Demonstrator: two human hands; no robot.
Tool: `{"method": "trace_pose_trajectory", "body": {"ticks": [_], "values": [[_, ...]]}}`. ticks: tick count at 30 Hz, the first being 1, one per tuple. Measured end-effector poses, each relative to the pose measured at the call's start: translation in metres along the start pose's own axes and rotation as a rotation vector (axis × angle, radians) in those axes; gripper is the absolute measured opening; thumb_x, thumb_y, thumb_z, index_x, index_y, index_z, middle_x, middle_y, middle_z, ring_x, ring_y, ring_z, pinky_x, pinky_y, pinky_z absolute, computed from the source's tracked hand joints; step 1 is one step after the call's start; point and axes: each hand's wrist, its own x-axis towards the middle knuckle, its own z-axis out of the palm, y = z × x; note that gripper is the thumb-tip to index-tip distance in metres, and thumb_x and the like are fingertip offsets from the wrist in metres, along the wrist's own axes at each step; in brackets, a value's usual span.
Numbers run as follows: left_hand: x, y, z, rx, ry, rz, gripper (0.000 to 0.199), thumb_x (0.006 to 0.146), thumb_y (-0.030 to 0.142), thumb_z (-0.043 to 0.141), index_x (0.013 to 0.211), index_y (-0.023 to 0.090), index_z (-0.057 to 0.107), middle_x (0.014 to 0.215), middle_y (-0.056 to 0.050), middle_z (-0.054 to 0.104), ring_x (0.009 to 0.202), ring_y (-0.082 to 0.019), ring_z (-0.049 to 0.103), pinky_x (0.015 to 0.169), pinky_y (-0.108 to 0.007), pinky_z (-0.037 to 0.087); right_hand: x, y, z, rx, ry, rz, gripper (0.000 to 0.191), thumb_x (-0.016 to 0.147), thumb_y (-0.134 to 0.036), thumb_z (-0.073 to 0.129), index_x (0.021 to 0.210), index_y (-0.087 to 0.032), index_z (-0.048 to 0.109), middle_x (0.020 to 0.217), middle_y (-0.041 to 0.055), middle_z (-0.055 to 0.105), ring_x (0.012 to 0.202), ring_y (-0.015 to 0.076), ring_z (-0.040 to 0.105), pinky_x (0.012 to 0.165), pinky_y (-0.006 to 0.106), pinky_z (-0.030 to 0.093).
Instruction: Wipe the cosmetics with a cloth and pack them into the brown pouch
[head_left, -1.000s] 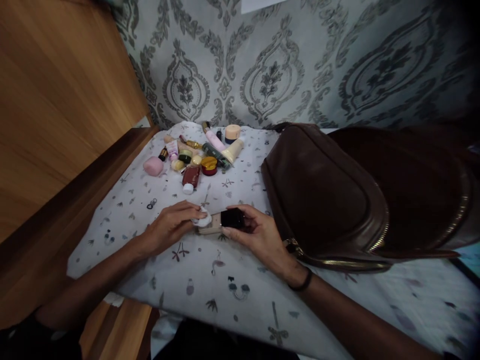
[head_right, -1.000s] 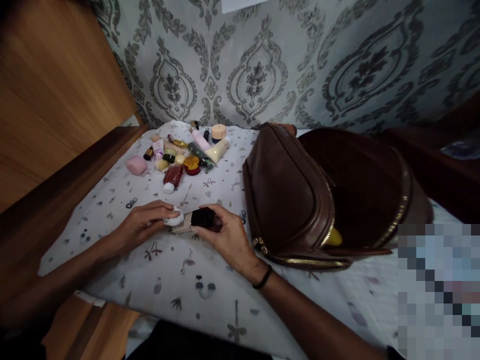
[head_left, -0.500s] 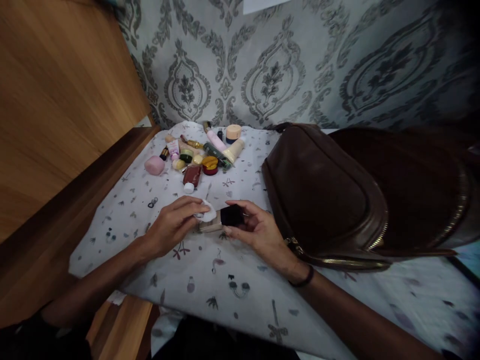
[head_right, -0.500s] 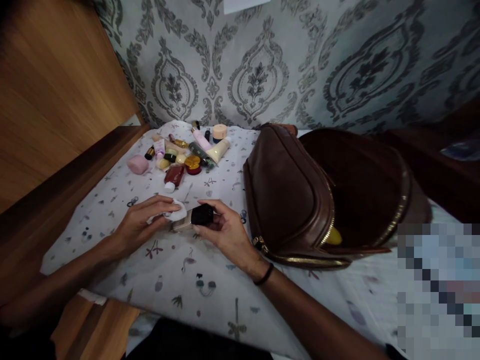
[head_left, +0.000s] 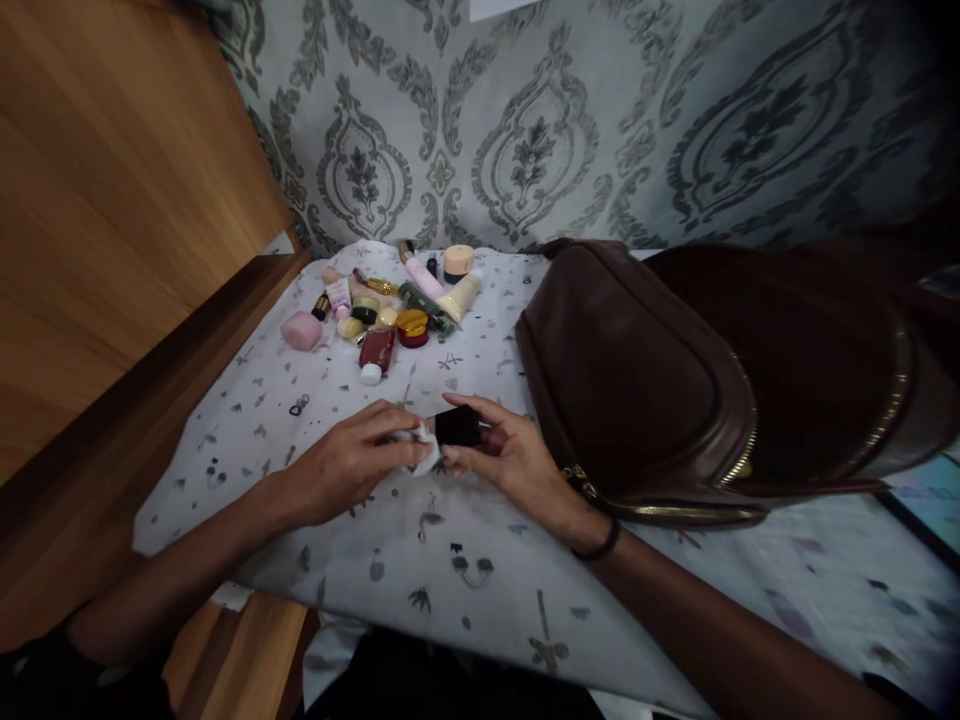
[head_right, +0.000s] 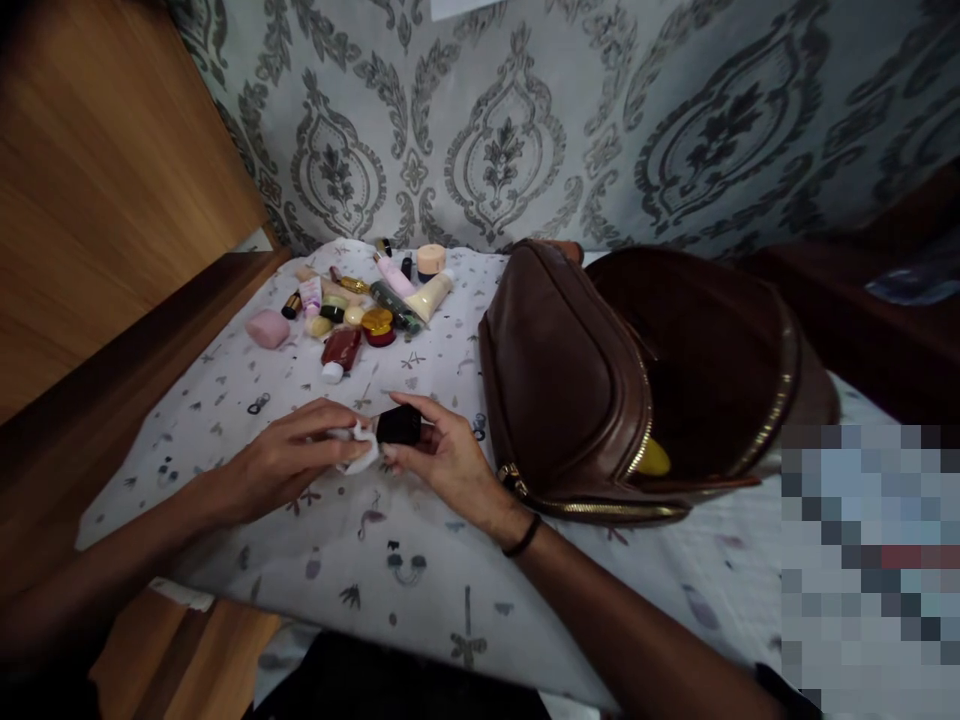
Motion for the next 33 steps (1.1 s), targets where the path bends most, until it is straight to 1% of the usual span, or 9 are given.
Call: {"method": "trace_pose_trajectory", "body": {"ticks": [6, 10, 13, 16, 21, 23, 26, 29, 33], "values": [[-0.036, -0.01, -0.008, -0.054, -0.045, -0.085, 0.031, 0.095, 0.005, 0.047, 0.116, 0.02, 0.065, 0.119, -0.014, 0.066, 0.109, -0.021, 0.063, 0.086, -0.034, 0.057, 0.001, 0.001, 0.0, -0.052, 0.011, -0.008, 0.058, 0.073, -0.031, 0.082, 0.128, -0.024, 0.062, 0.075, -0.0025, 0.069, 0.066, 0.0148, 0.069, 0.066, 0.032, 0.064], [-0.054, -0.019, -0.004, -0.056, -0.081, -0.147, 0.031, 0.094, 0.004, 0.047, 0.114, 0.02, 0.065, 0.123, -0.014, 0.065, 0.113, -0.021, 0.063, 0.09, -0.035, 0.057, 0.001, 0.0, 0.002, -0.061, 0.012, 0.0, 0.058, 0.072, -0.031, 0.083, 0.126, -0.024, 0.063, 0.079, -0.002, 0.069, 0.065, 0.0136, 0.067, 0.066, 0.03, 0.063], [-0.061, -0.024, 0.002, -0.042, -0.056, -0.153, 0.032, 0.093, 0.001, 0.045, 0.111, 0.019, 0.065, 0.125, -0.014, 0.064, 0.116, -0.021, 0.062, 0.092, -0.036, 0.056, -0.001, -0.001, 0.003, -0.048, 0.0, 0.016, 0.06, 0.071, -0.029, 0.083, 0.127, -0.024, 0.062, 0.089, -0.0001, 0.071, 0.071, 0.0135, 0.069, 0.068, 0.029, 0.062], [-0.064, -0.026, 0.006, -0.05, -0.034, -0.191, 0.034, 0.092, 0.001, 0.044, 0.113, 0.019, 0.064, 0.128, -0.014, 0.063, 0.118, -0.021, 0.062, 0.094, -0.035, 0.056, -0.002, -0.002, 0.002, -0.06, -0.025, 0.016, 0.065, 0.073, -0.029, 0.082, 0.133, -0.024, 0.059, 0.087, -0.0002, 0.072, 0.071, 0.0138, 0.069, 0.071, 0.03, 0.062], [-0.063, -0.022, 0.007, -0.099, -0.006, -0.268, 0.035, 0.093, 0.003, 0.045, 0.116, 0.022, 0.064, 0.124, -0.011, 0.064, 0.114, -0.018, 0.064, 0.093, -0.034, 0.056, -0.003, -0.01, 0.001, -0.1, -0.046, -0.008, 0.062, 0.073, -0.033, 0.082, 0.13, -0.021, 0.061, 0.074, -0.0021, 0.069, 0.063, 0.0135, 0.066, 0.064, 0.029, 0.06], [-0.059, -0.018, 0.008, -0.132, -0.012, -0.291, 0.036, 0.093, 0.004, 0.046, 0.117, 0.023, 0.064, 0.123, -0.01, 0.064, 0.112, -0.017, 0.065, 0.092, -0.032, 0.057, -0.003, -0.014, 0.002, -0.129, -0.017, -0.022, 0.056, 0.072, -0.036, 0.083, 0.122, -0.021, 0.064, 0.073, -0.0023, 0.068, 0.058, 0.0123, 0.062, 0.057, 0.027, 0.057], [-0.049, -0.009, 0.011, -0.185, -0.022, -0.262, 0.034, 0.094, 0.006, 0.046, 0.116, 0.024, 0.065, 0.123, -0.01, 0.065, 0.111, -0.017, 0.066, 0.091, -0.031, 0.057, -0.004, -0.019, 0.005, -0.146, 0.032, -0.025, 0.043, 0.067, -0.042, 0.085, 0.099, -0.02, 0.068, 0.071, -0.0024, 0.065, 0.052, 0.0103, 0.055, 0.047, 0.023, 0.049], [-0.037, 0.0, 0.012, -0.188, -0.049, -0.21, 0.031, 0.094, 0.006, 0.046, 0.112, 0.022, 0.066, 0.12, -0.011, 0.066, 0.111, -0.018, 0.066, 0.092, -0.031, 0.057, -0.004, -0.02, 0.005, -0.137, 0.069, -0.055, 0.04, 0.062, -0.046, 0.087, 0.079, -0.019, 0.063, 0.067, -0.0037, 0.061, 0.05, 0.0084, 0.051, 0.044, 0.021, 0.043], [-0.018, 0.008, 0.002, -0.129, 0.009, -0.223, 0.03, 0.094, 0.005, 0.046, 0.11, 0.02, 0.067, 0.117, -0.011, 0.067, 0.11, -0.018, 0.066, 0.091, -0.032, 0.057, -0.002, -0.018, 0.003, -0.133, 0.071, -0.019, 0.042, 0.064, -0.05, 0.085, 0.078, -0.02, 0.059, 0.06, -0.0057, 0.057, 0.045, 0.0087, 0.049, 0.04, 0.021, 0.039]]}}
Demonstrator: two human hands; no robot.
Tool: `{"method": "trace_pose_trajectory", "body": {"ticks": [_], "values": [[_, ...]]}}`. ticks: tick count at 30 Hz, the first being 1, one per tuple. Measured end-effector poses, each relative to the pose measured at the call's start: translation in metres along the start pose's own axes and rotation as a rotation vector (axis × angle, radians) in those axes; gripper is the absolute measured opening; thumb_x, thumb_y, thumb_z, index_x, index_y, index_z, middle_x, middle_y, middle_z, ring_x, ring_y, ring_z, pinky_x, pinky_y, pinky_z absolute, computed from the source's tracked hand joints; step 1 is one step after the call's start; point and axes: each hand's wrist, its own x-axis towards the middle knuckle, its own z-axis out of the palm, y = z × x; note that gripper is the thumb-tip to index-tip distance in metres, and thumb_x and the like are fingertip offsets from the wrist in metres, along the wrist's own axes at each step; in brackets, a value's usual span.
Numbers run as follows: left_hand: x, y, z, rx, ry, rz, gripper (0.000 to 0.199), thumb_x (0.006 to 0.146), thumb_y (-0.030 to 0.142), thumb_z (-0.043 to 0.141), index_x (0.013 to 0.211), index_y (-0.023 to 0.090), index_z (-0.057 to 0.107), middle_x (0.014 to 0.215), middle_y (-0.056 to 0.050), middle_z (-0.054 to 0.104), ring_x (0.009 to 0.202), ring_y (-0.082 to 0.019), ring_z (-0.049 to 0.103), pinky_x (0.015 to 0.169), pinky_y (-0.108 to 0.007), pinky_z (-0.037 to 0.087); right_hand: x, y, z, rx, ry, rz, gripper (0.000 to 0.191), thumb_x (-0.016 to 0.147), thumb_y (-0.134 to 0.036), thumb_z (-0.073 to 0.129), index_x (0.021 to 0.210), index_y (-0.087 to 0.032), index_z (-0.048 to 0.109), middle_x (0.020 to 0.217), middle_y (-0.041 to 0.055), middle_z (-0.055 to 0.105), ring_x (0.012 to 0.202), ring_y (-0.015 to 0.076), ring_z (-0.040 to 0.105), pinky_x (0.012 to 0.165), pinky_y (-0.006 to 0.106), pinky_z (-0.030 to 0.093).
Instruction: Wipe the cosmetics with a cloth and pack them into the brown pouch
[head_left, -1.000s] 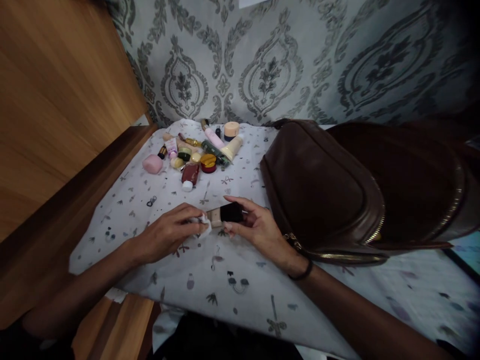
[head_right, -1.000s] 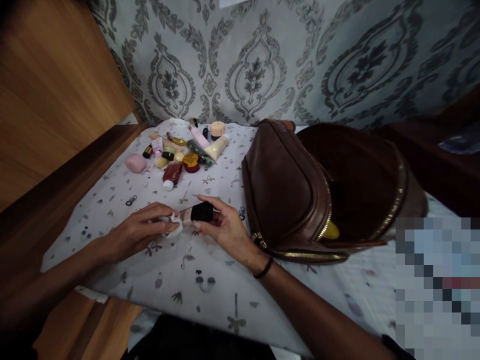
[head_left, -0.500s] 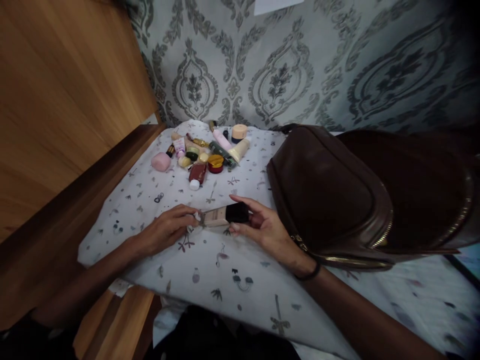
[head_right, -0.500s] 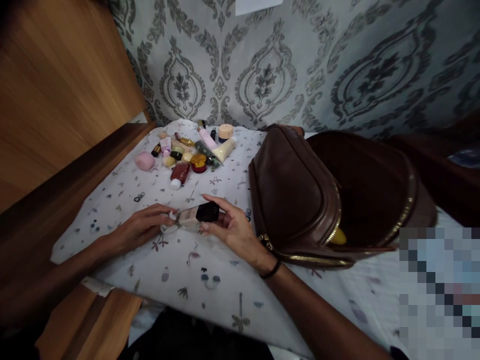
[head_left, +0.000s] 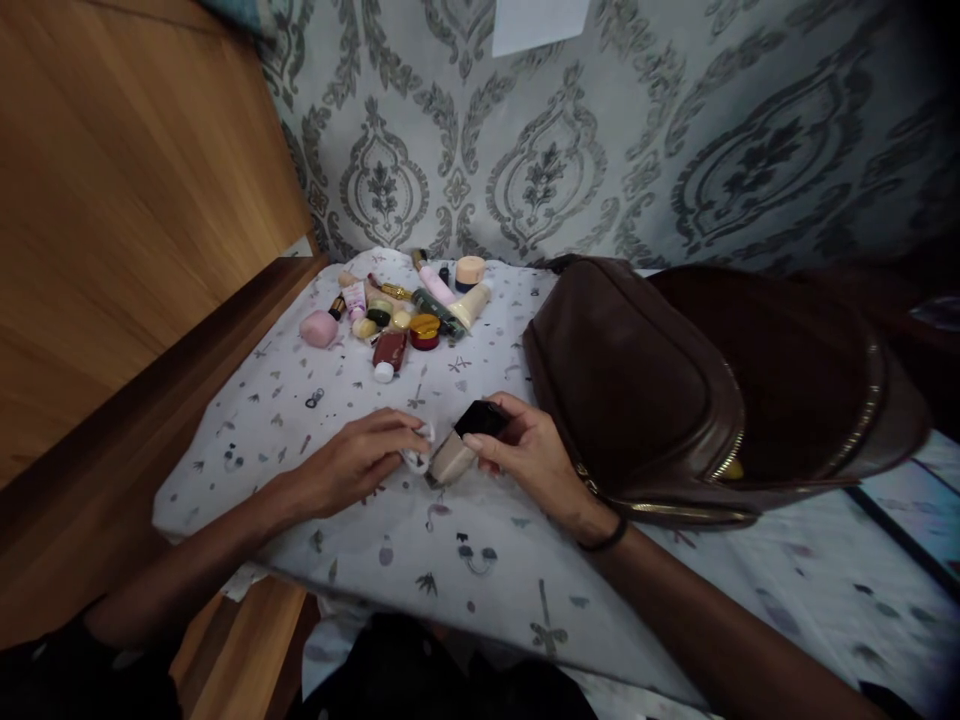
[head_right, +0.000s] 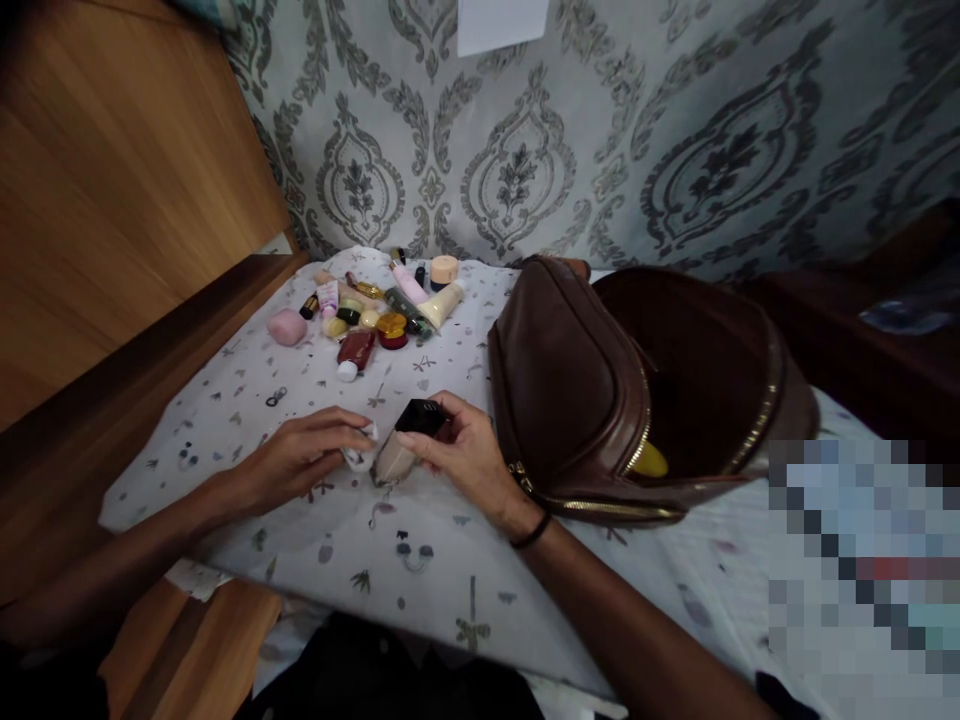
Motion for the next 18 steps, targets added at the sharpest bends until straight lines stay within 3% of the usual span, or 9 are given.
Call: {"method": "trace_pose_trajectory", "body": {"ticks": [4, 7, 12, 18], "values": [[0.022, 0.018, -0.011, 0.04, 0.202, -0.044, 0.024, 0.094, 0.01, 0.053, 0.11, 0.02, 0.067, 0.115, -0.008, 0.068, 0.112, -0.018, 0.065, 0.093, -0.031, 0.055, 0.002, 0.003, 0.001, 0.075, -0.061, 0.019, 0.044, 0.062, -0.05, 0.087, 0.082, -0.022, 0.059, 0.062, -0.0049, 0.062, 0.047, 0.0113, 0.054, 0.045, 0.024, 0.046], [0.036, 0.029, -0.012, 0.051, 0.273, -0.004, 0.024, 0.093, 0.009, 0.056, 0.109, 0.02, 0.068, 0.117, -0.008, 0.068, 0.111, -0.017, 0.065, 0.094, -0.029, 0.054, 0.001, 0.003, 0.002, 0.111, -0.105, -0.015, 0.043, 0.061, -0.045, 0.09, 0.084, -0.021, 0.062, 0.068, -0.0038, 0.065, 0.057, 0.0121, 0.059, 0.056, 0.025, 0.05], [0.04, 0.028, -0.006, 0.03, 0.221, 0.048, 0.028, 0.093, 0.004, 0.049, 0.108, 0.019, 0.067, 0.122, -0.01, 0.065, 0.112, -0.016, 0.066, 0.092, -0.028, 0.054, 0.002, 0.002, -0.001, 0.102, -0.125, -0.035, 0.039, 0.063, -0.04, 0.091, 0.079, -0.02, 0.062, 0.067, -0.004, 0.063, 0.061, 0.0113, 0.058, 0.06, 0.024, 0.048], [0.02, 0.01, 0.001, -0.062, 0.106, 0.017, 0.025, 0.093, 0.005, 0.049, 0.104, 0.017, 0.068, 0.12, -0.012, 0.067, 0.108, -0.017, 0.068, 0.089, -0.026, 0.054, 0.005, 0.009, -0.005, 0.157, -0.121, 0.006, 0.039, 0.066, -0.041, 0.088, 0.09, -0.021, 0.064, 0.072, -0.0026, 0.065, 0.062, 0.0122, 0.058, 0.058, 0.025, 0.049]]}}
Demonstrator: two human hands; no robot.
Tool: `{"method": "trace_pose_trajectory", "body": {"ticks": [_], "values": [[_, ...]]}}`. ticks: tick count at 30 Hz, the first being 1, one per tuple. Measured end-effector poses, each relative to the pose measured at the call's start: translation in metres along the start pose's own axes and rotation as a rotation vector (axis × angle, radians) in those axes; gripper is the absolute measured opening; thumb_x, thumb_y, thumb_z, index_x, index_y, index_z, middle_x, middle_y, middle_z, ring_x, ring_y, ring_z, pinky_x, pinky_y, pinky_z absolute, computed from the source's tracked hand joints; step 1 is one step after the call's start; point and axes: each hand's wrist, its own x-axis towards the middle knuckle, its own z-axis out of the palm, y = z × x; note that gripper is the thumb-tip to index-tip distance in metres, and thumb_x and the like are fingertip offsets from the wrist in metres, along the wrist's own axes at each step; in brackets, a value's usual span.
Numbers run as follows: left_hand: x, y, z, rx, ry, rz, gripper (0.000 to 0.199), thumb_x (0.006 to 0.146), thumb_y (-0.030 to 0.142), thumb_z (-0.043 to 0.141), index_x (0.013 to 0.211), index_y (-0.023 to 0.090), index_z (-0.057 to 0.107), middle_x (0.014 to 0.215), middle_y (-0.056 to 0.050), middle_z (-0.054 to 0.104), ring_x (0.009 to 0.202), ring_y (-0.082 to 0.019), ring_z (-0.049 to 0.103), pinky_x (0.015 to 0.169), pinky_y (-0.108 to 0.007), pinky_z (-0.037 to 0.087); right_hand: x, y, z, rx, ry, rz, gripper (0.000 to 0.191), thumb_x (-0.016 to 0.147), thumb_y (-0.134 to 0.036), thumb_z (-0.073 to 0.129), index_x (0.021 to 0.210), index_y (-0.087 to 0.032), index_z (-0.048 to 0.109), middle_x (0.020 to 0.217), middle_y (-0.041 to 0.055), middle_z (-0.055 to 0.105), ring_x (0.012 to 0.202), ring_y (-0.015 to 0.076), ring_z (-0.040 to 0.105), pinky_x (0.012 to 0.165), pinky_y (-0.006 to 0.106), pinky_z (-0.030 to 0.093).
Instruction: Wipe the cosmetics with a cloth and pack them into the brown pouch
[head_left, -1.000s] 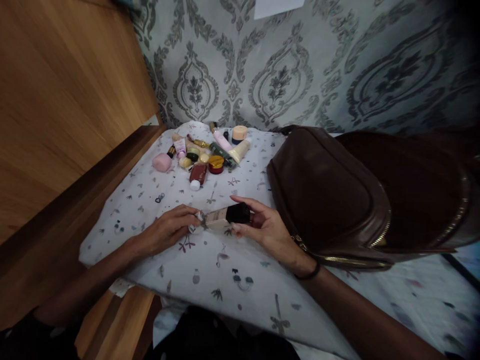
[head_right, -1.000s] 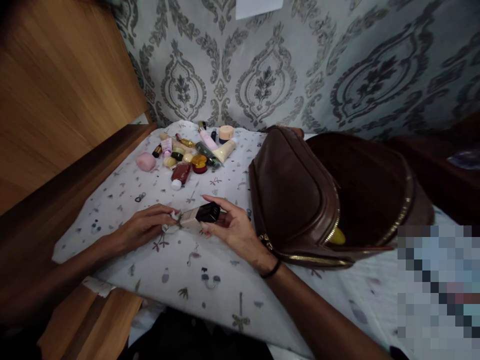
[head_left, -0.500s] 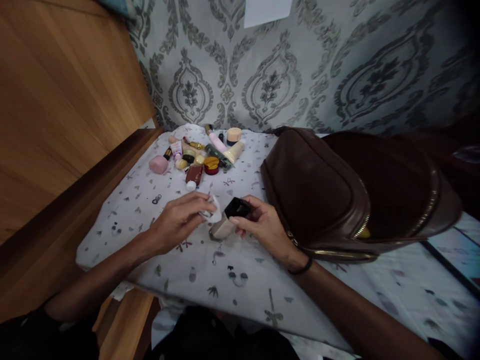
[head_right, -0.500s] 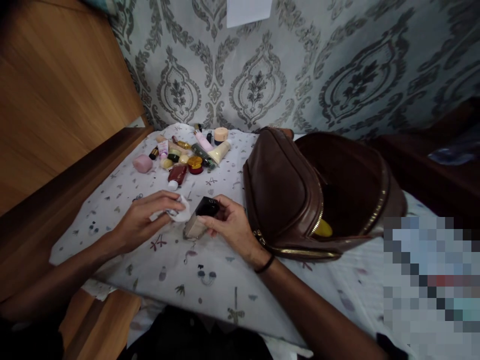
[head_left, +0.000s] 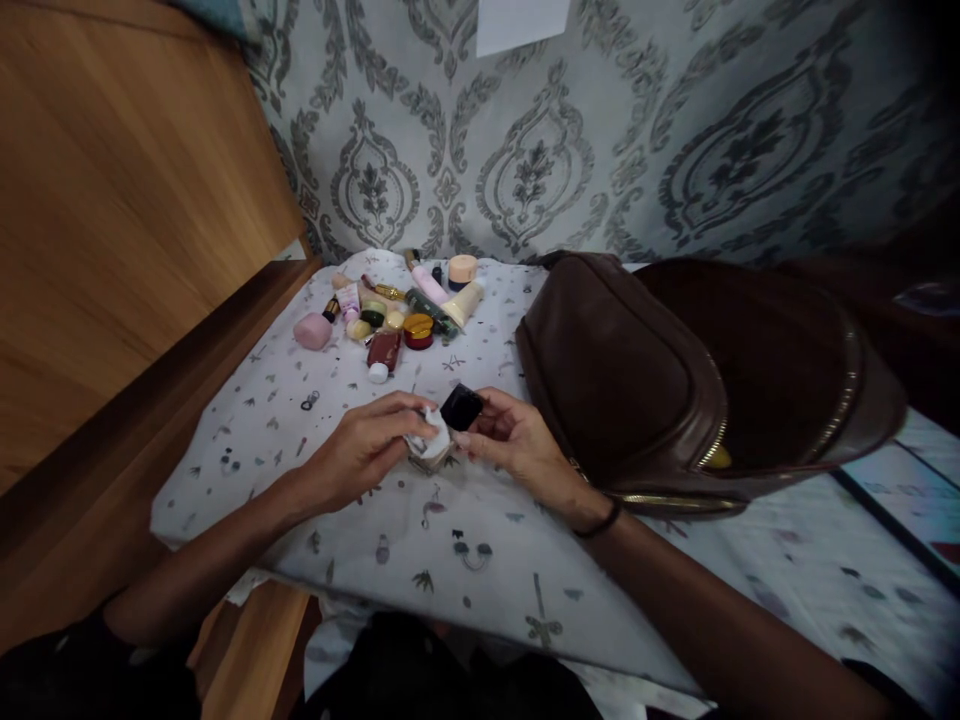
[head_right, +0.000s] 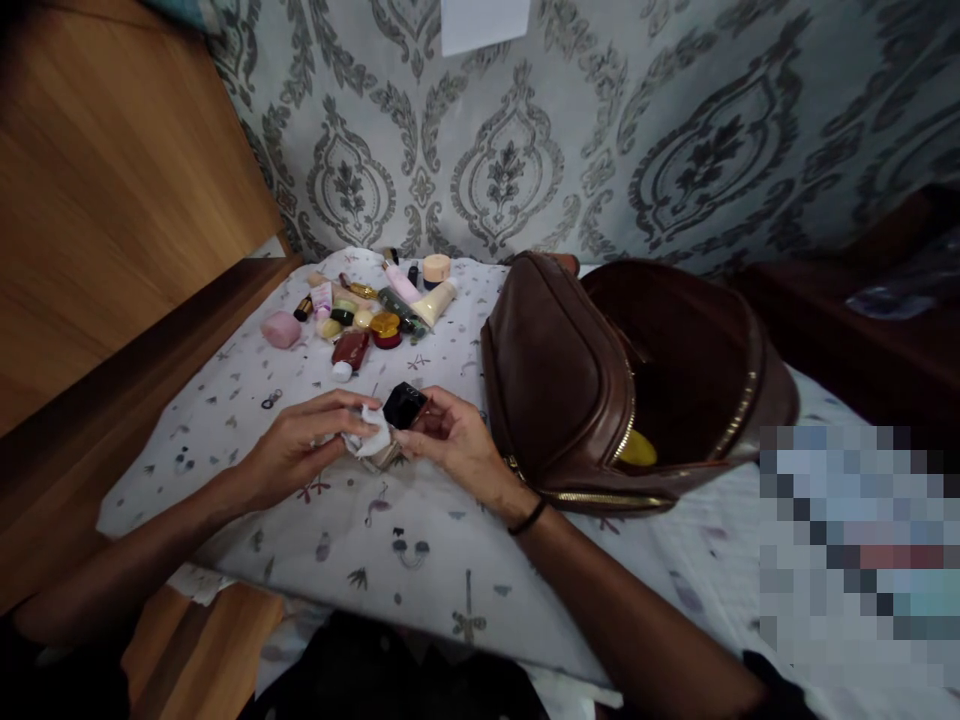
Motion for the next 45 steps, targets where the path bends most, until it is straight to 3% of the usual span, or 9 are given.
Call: {"method": "trace_pose_trajectory", "body": {"ticks": [9, 15, 18, 24, 28, 33, 36, 39, 45], "values": [[-0.032, -0.018, -0.002, -0.015, -0.131, -0.079, 0.03, 0.091, 0.001, 0.046, 0.104, 0.018, 0.068, 0.113, -0.009, 0.068, 0.098, -0.015, 0.069, 0.08, -0.022, 0.054, -0.002, 0.0, 0.004, 0.019, -0.036, 0.024, 0.041, 0.067, -0.035, 0.087, 0.098, -0.021, 0.066, 0.088, -0.0005, 0.068, 0.075, 0.013, 0.062, 0.065, 0.025, 0.049], [-0.005, 0.006, -0.007, 0.062, 0.122, -0.02, 0.022, 0.095, 0.01, 0.053, 0.11, 0.019, 0.067, 0.114, -0.009, 0.066, 0.11, -0.017, 0.065, 0.091, -0.028, 0.053, -0.002, -0.001, 0.006, 0.022, -0.122, 0.027, 0.035, 0.072, -0.037, 0.084, 0.098, -0.022, 0.066, 0.081, -0.0011, 0.067, 0.067, 0.012, 0.06, 0.063, 0.025, 0.051], [0.01, 0.016, -0.004, 0.096, 0.173, 0.039, 0.026, 0.095, 0.006, 0.051, 0.111, 0.019, 0.067, 0.118, -0.009, 0.064, 0.111, -0.015, 0.064, 0.091, -0.028, 0.054, -0.004, -0.002, 0.007, 0.029, -0.152, 0.017, 0.036, 0.073, -0.037, 0.084, 0.1, -0.022, 0.065, 0.082, -0.0009, 0.068, 0.068, 0.0128, 0.063, 0.065, 0.027, 0.053], [-0.003, 0.005, 0.005, 0.17, 0.026, 0.171, 0.029, 0.095, 0.003, 0.045, 0.11, 0.017, 0.065, 0.12, -0.013, 0.063, 0.112, -0.018, 0.064, 0.088, -0.028, 0.057, -0.003, -0.001, 0.004, 0.013, -0.091, 0.01, 0.04, 0.07, -0.04, 0.086, 0.096, -0.021, 0.064, 0.081, -0.0012, 0.067, 0.068, 0.0126, 0.062, 0.064, 0.026, 0.053], [-0.026, -0.008, 0.003, 0.187, -0.084, 0.135, 0.03, 0.094, 0.002, 0.044, 0.107, 0.018, 0.065, 0.119, -0.012, 0.064, 0.111, -0.018, 0.064, 0.088, -0.027, 0.056, -0.001, 0.001, 0.003, -0.024, -0.044, 0.0, 0.042, 0.067, -0.043, 0.087, 0.091, -0.021, 0.061, 0.075, -0.0028, 0.062, 0.061, 0.0114, 0.058, 0.057, 0.024, 0.05], [-0.039, -0.013, -0.002, 0.171, -0.147, 0.074, 0.035, 0.091, 0.001, 0.043, 0.11, 0.018, 0.065, 0.12, -0.012, 0.064, 0.108, -0.018, 0.066, 0.087, -0.026, 0.056, -0.003, 0.0, 0.008, -0.059, -0.01, 0.008, 0.05, 0.067, -0.039, 0.087, 0.107, -0.021, 0.063, 0.078, -0.0032, 0.062, 0.064, 0.0116, 0.057, 0.06, 0.025, 0.049], [-0.033, -0.007, -0.004, 0.167, -0.105, 0.033, 0.034, 0.092, 0.001, 0.043, 0.112, 0.018, 0.065, 0.117, -0.011, 0.063, 0.105, -0.016, 0.067, 0.084, -0.024, 0.056, -0.003, 0.001, 0.009, -0.044, 0.007, 0.042, 0.044, 0.067, -0.044, 0.086, 0.097, -0.019, 0.066, 0.076, -0.002, 0.065, 0.062, 0.0117, 0.058, 0.061, 0.026, 0.05], [-0.021, 0.004, -0.003, 0.168, 0.014, 0.015, 0.032, 0.092, 0.001, 0.045, 0.113, 0.018, 0.064, 0.115, -0.01, 0.063, 0.108, -0.016, 0.066, 0.088, -0.024, 0.056, -0.002, 0.004, 0.008, 0.011, 0.033, 0.05, 0.048, 0.067, -0.055, 0.084, 0.092, -0.018, 0.066, 0.073, -0.0006, 0.066, 0.059, 0.0124, 0.059, 0.059, 0.027, 0.051], [0.003, 0.019, 0.015, 0.345, 0.18, 0.215, 0.027, 0.097, 0.007, 0.046, 0.114, 0.019, 0.063, 0.122, -0.013, 0.062, 0.112, -0.02, 0.063, 0.089, -0.033, 0.057, -0.005, 0.007, 0.009, 0.067, 0.039, 0.01, 0.048, 0.073, -0.064, 0.077, 0.089, -0.019, 0.069, 0.075, 0.0005, 0.067, 0.064, 0.0143, 0.062, 0.064, 0.029, 0.053]]}}
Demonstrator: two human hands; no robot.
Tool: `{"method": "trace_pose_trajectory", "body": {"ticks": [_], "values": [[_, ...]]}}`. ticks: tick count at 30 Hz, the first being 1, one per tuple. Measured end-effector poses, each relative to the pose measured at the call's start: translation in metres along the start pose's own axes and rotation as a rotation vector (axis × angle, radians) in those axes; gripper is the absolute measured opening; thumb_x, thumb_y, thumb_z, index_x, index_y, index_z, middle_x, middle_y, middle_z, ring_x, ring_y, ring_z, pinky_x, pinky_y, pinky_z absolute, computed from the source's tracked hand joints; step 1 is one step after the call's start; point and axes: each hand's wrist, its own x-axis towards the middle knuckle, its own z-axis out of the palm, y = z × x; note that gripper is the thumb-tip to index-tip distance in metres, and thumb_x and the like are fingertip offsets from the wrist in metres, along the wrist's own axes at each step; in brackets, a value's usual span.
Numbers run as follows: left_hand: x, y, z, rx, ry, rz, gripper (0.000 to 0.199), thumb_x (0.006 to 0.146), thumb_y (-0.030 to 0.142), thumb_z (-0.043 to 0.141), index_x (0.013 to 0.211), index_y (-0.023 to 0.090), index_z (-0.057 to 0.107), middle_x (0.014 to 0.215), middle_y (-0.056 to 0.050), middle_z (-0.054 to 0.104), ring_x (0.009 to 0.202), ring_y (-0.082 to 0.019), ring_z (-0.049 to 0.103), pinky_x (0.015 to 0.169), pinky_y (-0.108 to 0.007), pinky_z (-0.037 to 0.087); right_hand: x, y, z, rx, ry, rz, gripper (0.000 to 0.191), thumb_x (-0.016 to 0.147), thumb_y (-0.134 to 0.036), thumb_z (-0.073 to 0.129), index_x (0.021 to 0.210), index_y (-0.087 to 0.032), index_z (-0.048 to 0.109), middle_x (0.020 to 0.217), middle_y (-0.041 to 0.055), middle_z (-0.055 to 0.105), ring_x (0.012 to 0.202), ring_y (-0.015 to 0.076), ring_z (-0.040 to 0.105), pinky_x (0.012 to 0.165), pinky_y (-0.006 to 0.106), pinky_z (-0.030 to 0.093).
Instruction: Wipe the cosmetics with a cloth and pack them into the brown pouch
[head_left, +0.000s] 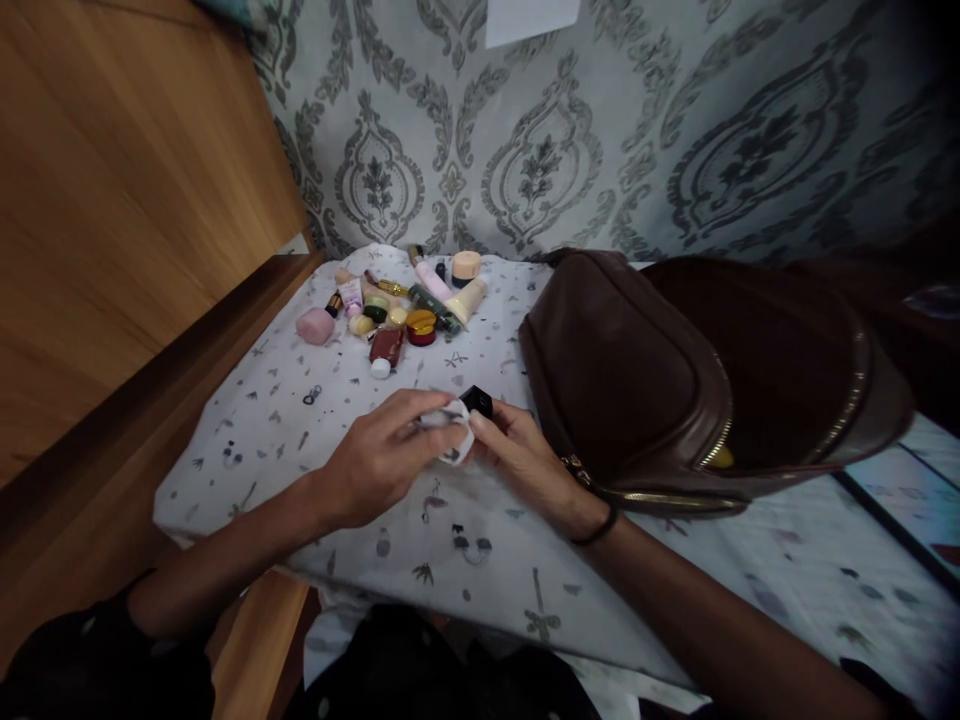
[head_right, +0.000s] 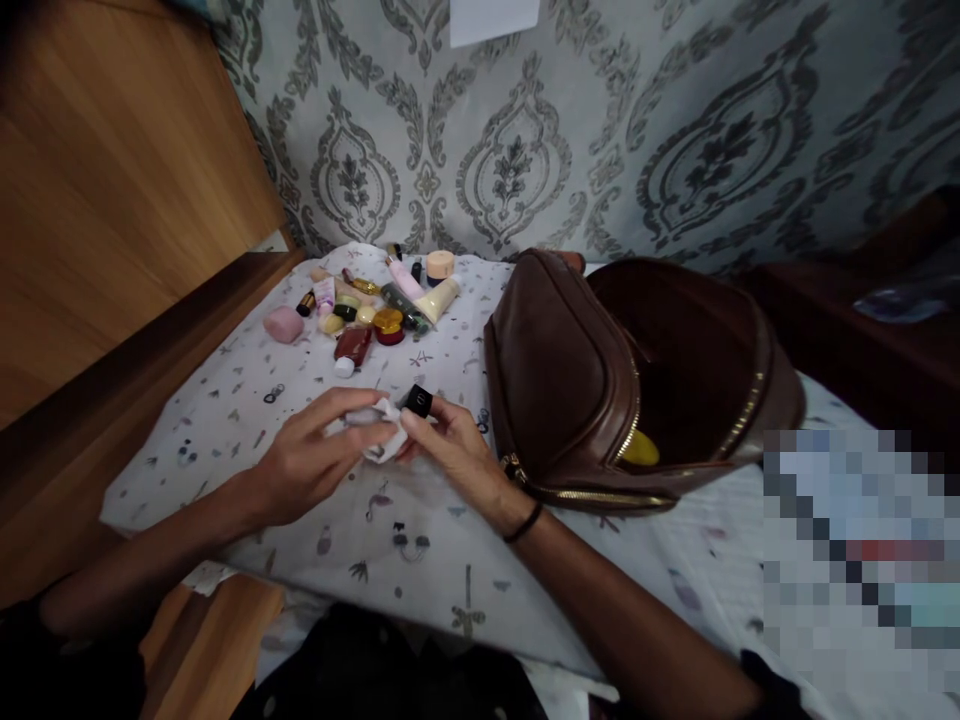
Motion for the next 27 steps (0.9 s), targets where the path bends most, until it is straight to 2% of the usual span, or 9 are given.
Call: {"method": "trace_pose_trajectory", "body": {"ticks": [2, 5, 7, 10, 14, 18, 20, 23, 27], "values": [[-0.002, 0.0, 0.006, 0.074, -0.012, 0.094, 0.02, 0.097, 0.011, 0.05, 0.111, 0.019, 0.063, 0.118, -0.013, 0.065, 0.111, -0.023, 0.063, 0.087, -0.037, 0.058, 0.0, 0.0, 0.0, 0.005, 0.013, -0.007, 0.046, 0.076, -0.063, 0.075, 0.089, -0.019, 0.069, 0.079, 0.0012, 0.068, 0.068, 0.0146, 0.062, 0.066, 0.028, 0.053], [-0.016, -0.007, 0.008, 0.149, -0.129, 0.167, 0.014, 0.094, 0.01, 0.056, 0.105, 0.017, 0.063, 0.118, -0.013, 0.066, 0.113, -0.025, 0.063, 0.085, -0.035, 0.06, 0.003, -0.001, -0.002, 0.02, 0.047, 0.022, 0.048, 0.075, -0.065, 0.074, 0.084, -0.018, 0.067, 0.079, 0.0022, 0.067, 0.068, 0.015, 0.061, 0.065, 0.028, 0.052], [-0.031, -0.012, 0.005, 0.157, -0.191, 0.141, 0.014, 0.094, 0.01, 0.055, 0.103, 0.017, 0.063, 0.12, -0.013, 0.066, 0.111, -0.024, 0.063, 0.081, -0.032, 0.06, 0.004, -0.003, -0.002, 0.008, 0.092, 0.04, 0.048, 0.07, -0.062, 0.078, 0.084, -0.018, 0.067, 0.078, 0.0015, 0.066, 0.067, 0.0143, 0.059, 0.064, 0.028, 0.05], [-0.05, -0.019, -0.001, 0.067, -0.207, 0.038, 0.022, 0.096, 0.008, 0.049, 0.109, 0.019, 0.063, 0.12, -0.012, 0.065, 0.109, -0.02, 0.065, 0.082, -0.029, 0.059, 0.003, -0.006, -0.002, -0.105, 0.137, 0.031, 0.044, 0.063, -0.051, 0.086, 0.086, -0.018, 0.068, 0.074, -0.0014, 0.064, 0.065, 0.0132, 0.056, 0.063, 0.027, 0.048], [-0.057, -0.027, -0.005, -0.182, -0.149, -0.228, 0.027, 0.095, 0.008, 0.047, 0.112, 0.019, 0.065, 0.114, -0.011, 0.066, 0.106, -0.017, 0.066, 0.086, -0.027, 0.056, 0.002, -0.005, 0.001, -0.173, 0.17, 0.015, 0.037, 0.061, -0.042, 0.088, 0.083, -0.018, 0.068, 0.074, -0.0022, 0.063, 0.068, 0.0135, 0.056, 0.066, 0.028, 0.046], [-0.047, -0.034, -0.002, -0.389, 0.013, -0.629, 0.019, 0.092, 0.022, 0.058, 0.108, 0.018, 0.069, 0.107, -0.009, 0.069, 0.102, -0.019, 0.066, 0.085, -0.029, 0.053, 0.004, -0.002, 0.0, 0.06, 0.208, 0.052, 0.037, 0.061, -0.042, 0.088, 0.083, -0.019, 0.067, 0.08, -0.0009, 0.065, 0.071, 0.0141, 0.059, 0.068, 0.029, 0.05], [-0.039, -0.032, 0.001, -0.545, 0.043, -0.782, 0.024, 0.091, 0.031, 0.061, 0.108, 0.016, 0.069, 0.108, -0.009, 0.07, 0.099, -0.021, 0.066, 0.085, -0.029, 0.052, 0.004, -0.002, 0.0, 0.173, 0.23, 0.075, 0.041, 0.059, -0.041, 0.09, 0.085, -0.021, 0.066, 0.085, -0.0003, 0.066, 0.074, 0.0145, 0.061, 0.07, 0.029, 0.053], [-0.027, -0.021, 0.006, -0.812, 0.041, -0.927, 0.038, 0.09, 0.043, 0.063, 0.116, 0.015, 0.066, 0.108, -0.008, 0.071, 0.096, -0.021, 0.066, 0.084, -0.029, 0.051, 0.003, -0.003, 0.0, 0.22, 0.222, 0.077, 0.044, 0.056, -0.04, 0.092, 0.087, -0.022, 0.067, 0.087, -0.0004, 0.067, 0.077, 0.0147, 0.062, 0.072, 0.029, 0.055], [-0.018, -0.006, 0.012, -1.007, 0.095, -1.032, 0.045, 0.081, 0.045, 0.074, 0.115, 0.016, 0.065, 0.103, -0.005, 0.072, 0.096, -0.021, 0.066, 0.085, -0.029, 0.052, 0.0, -0.004, 0.001, 0.059, 0.208, -0.021, 0.041, 0.062, -0.042, 0.089, 0.089, -0.022, 0.066, 0.08, -0.0014, 0.066, 0.072, 0.0155, 0.061, 0.072, 0.03, 0.054]]}}
